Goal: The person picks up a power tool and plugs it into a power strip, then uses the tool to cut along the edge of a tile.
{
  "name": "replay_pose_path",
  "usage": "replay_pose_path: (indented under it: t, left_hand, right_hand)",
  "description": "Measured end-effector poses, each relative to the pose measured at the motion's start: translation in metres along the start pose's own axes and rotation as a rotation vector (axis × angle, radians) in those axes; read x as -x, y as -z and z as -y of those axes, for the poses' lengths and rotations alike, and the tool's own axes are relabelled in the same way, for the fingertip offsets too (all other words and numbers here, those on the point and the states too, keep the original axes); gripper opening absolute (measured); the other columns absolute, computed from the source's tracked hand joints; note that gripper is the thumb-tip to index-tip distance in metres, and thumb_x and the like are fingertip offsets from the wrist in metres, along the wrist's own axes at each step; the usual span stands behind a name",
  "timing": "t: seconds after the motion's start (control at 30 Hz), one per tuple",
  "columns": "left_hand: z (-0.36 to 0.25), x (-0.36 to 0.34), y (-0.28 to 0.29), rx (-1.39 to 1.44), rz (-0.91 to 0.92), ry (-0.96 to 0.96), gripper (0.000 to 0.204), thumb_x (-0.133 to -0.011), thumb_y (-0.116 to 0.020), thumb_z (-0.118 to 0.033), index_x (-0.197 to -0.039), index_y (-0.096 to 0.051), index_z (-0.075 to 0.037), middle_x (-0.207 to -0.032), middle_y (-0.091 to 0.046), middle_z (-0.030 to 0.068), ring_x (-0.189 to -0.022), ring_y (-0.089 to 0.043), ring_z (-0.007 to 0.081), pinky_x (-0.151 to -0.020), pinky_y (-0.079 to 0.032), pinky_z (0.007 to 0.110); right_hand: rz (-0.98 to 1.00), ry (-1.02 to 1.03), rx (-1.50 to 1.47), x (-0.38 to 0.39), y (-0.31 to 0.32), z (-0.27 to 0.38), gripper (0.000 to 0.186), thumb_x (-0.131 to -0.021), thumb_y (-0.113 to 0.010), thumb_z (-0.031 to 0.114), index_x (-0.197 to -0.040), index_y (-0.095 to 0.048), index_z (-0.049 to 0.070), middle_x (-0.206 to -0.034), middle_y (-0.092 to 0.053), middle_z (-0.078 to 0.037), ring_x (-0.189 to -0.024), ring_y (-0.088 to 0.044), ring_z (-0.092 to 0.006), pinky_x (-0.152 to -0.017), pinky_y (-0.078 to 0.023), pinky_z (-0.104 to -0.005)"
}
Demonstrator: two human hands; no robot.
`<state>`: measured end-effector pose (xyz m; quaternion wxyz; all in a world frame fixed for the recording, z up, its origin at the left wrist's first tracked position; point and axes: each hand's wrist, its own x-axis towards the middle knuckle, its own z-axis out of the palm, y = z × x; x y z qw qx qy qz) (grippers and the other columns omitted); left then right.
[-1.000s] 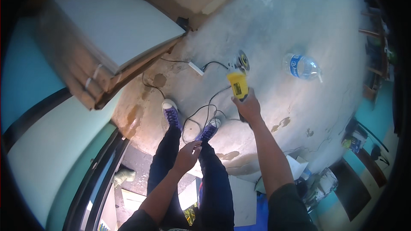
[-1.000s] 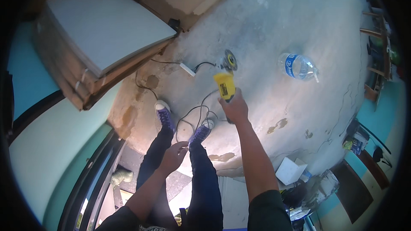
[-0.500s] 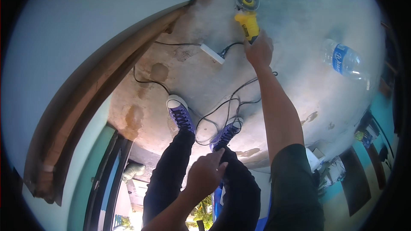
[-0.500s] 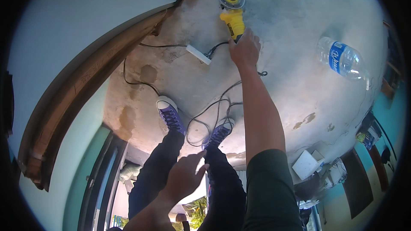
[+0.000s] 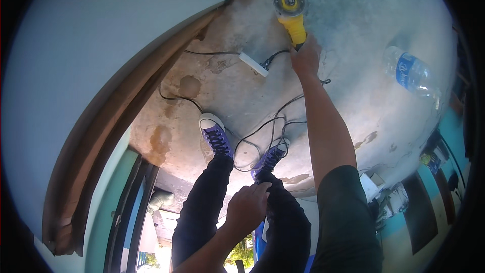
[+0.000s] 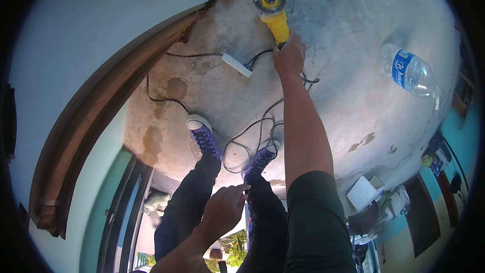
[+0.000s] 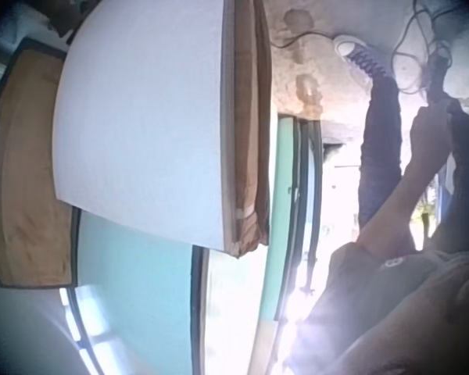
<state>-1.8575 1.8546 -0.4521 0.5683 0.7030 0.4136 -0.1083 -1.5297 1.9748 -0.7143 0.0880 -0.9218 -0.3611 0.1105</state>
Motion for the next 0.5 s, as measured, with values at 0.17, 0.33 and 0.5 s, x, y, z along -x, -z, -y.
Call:
replay_pose_path:
  t: [0.17, 0.33, 0.5]
  left_hand:
    - [-0.004, -0.004, -0.004, -0.108, 0.059, 0.054, 0.023, -0.103, -0.061, -0.03, -0.096, -0.073, -0.011, -0.079, -0.07, 0.011, -0.076, -0.068, 0.034, -0.072, -0.054, 0.046]
    - [0.001, 0.01, -0.005, 0.796, -0.032, 0.509, 0.044, -0.109, -0.055, -0.04, -0.131, -0.068, -0.004, -0.117, -0.074, 0.022, -0.112, -0.072, 0.03, -0.099, -0.054, 0.042]
    - [-0.045, 0.108, 0.044, 1.535, -0.327, 0.358, 0.083, -0.101, -0.061, -0.057, -0.165, -0.024, -0.018, -0.159, -0.049, 0.0162, -0.148, -0.046, 0.0346, -0.124, -0.033, 0.053]
  right_hand:
    - [0.074, 0.037, 0.035, 0.011, 0.038, -0.026, 0.073, -0.085, -0.082, 0.021, -0.147, -0.047, 0.003, -0.136, -0.059, -0.019, -0.127, -0.055, -0.0409, -0.108, -0.044, -0.0522]
    - [0.137, 0.218, -0.41, 0.113, 0.153, 0.023, 0.049, -0.096, -0.072, 0.024, -0.136, -0.061, -0.003, -0.135, -0.065, -0.025, -0.13, -0.059, -0.0411, -0.112, -0.043, -0.0483]
    - [0.395, 0.338, -0.877, 0.261, 0.378, 0.151, 0.061, -0.1, -0.071, 0.037, -0.147, -0.056, -0.001, -0.152, -0.057, -0.023, -0.148, -0.047, -0.0382, -0.124, -0.031, -0.048]
